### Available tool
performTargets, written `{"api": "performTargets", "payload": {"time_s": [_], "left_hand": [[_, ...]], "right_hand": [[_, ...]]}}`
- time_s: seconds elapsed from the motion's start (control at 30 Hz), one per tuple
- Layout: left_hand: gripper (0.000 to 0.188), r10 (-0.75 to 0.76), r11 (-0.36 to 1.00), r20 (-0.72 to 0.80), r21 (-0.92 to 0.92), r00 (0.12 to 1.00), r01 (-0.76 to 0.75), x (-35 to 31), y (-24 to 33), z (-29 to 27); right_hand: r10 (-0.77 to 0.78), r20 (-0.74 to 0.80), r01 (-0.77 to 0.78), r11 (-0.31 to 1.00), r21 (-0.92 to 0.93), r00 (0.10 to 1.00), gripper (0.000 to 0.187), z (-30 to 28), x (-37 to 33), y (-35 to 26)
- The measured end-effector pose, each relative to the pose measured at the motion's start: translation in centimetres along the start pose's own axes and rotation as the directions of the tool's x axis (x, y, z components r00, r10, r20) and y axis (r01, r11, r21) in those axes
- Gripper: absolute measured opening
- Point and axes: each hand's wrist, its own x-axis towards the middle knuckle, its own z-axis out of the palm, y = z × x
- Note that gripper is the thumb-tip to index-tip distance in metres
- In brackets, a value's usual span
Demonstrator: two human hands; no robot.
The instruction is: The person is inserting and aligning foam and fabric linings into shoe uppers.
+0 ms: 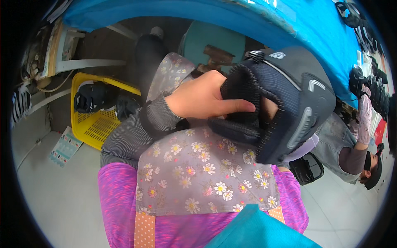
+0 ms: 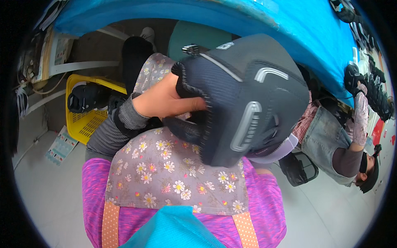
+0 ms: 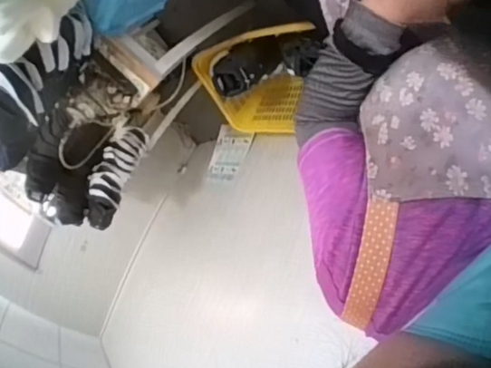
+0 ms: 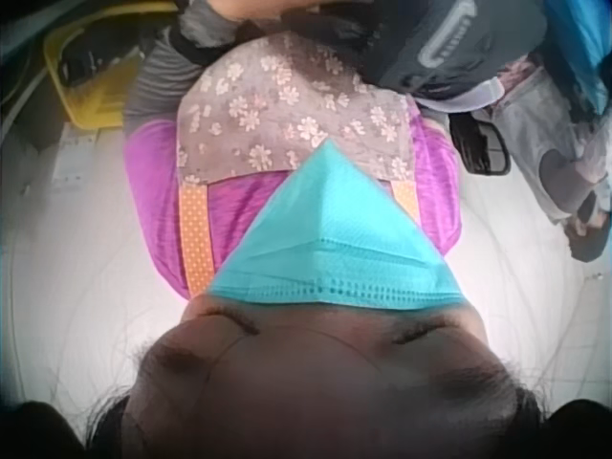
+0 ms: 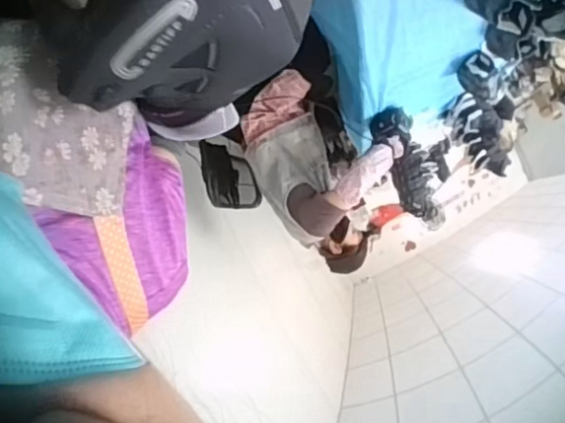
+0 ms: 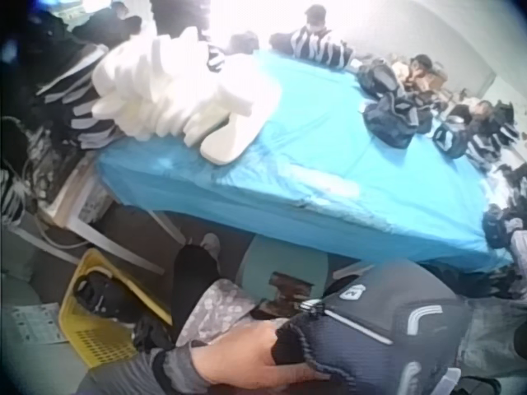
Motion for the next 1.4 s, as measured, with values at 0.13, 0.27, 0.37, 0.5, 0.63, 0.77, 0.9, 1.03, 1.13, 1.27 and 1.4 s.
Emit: {"api": "performTargets", "payload": {"time_s": [0.13, 0.27, 0.37, 0.5, 0.63, 0.77, 0.9, 1.03, 1.13, 1.27, 1.4], "left_hand": [[0.016, 0.389, 0.908, 0.052, 0.149, 0.920, -0.392, 0.9, 1.0, 0.6], [0.009, 0.425, 0.886, 0.044, 0.183, 0.904, -0.425, 0.8, 1.7, 0.3], [0.009, 0.430, 0.864, -0.076, 0.325, 0.899, -0.385, 0.6, 0.8, -0.1], [0.017, 0.254, 0.967, -0.148, 0.041, 0.956, -0.251, -0.2, 2.0, -0.5], [0.022, 0.176, 0.982, -0.084, 0.084, 0.981, -0.169, -0.3, 0.6, -0.5], [0.034, -0.080, 0.918, -0.093, -0.394, 0.992, 0.037, -0.4, -0.3, 0.0], [0.040, -0.600, 0.717, 0.047, 0.474, 0.799, 0.510, 0.7, 1.6, 0.0], [0.044, -0.002, 0.863, -0.228, 0.492, 0.974, 0.117, 1.2, 2.2, -0.4], [0.043, 0.105, 0.832, -0.210, 0.554, 0.972, 0.030, 1.6, 4.5, -0.9], [0.041, 0.091, 0.931, -0.088, 0.361, 0.992, -0.054, 2.0, 2.0, -0.3], [0.041, 0.394, 0.854, -0.013, 0.374, 0.919, -0.361, 1.9, 2.9, 0.2]], "right_hand": [[0.003, 0.026, -0.005, 0.999, 0.051, 1.000, 0.042, 0.8, 0.5, 0.3], [-0.013, 0.060, 0.007, 0.996, 0.092, 0.998, 0.042, 0.4, 1.2, 1.0], [0.004, 0.073, -0.006, 1.000, 0.021, 0.997, 0.041, 0.3, 0.8, 0.6], [0.042, 0.112, -0.030, 0.995, -0.100, 0.993, 0.041, 0.3, -0.3, -0.4], [-0.038, 0.128, 0.052, 0.992, -0.111, 0.991, 0.040, -0.6, 0.2, -0.6], [-0.335, 0.152, 0.362, 0.906, -0.219, 0.930, 0.040, -3.1, 1.7, -2.8], [-0.580, 0.285, 0.646, 0.674, -0.359, 0.763, 0.040, -6.1, 3.5, -6.7], [-0.579, 0.366, 0.621, 0.784, 0.003, 0.729, 0.034, -6.4, 4.3, -5.0], [-0.374, 0.442, 0.531, 0.786, -0.315, 0.815, 0.032, -2.9, 4.1, -8.3], [-0.246, 0.420, 0.417, 0.824, -0.384, 0.873, 0.030, 1.3, 3.9, -9.3], [-0.273, 0.302, 0.279, 0.960, 0.025, 0.913, 0.030, -0.1, 4.8, -3.0]]}}
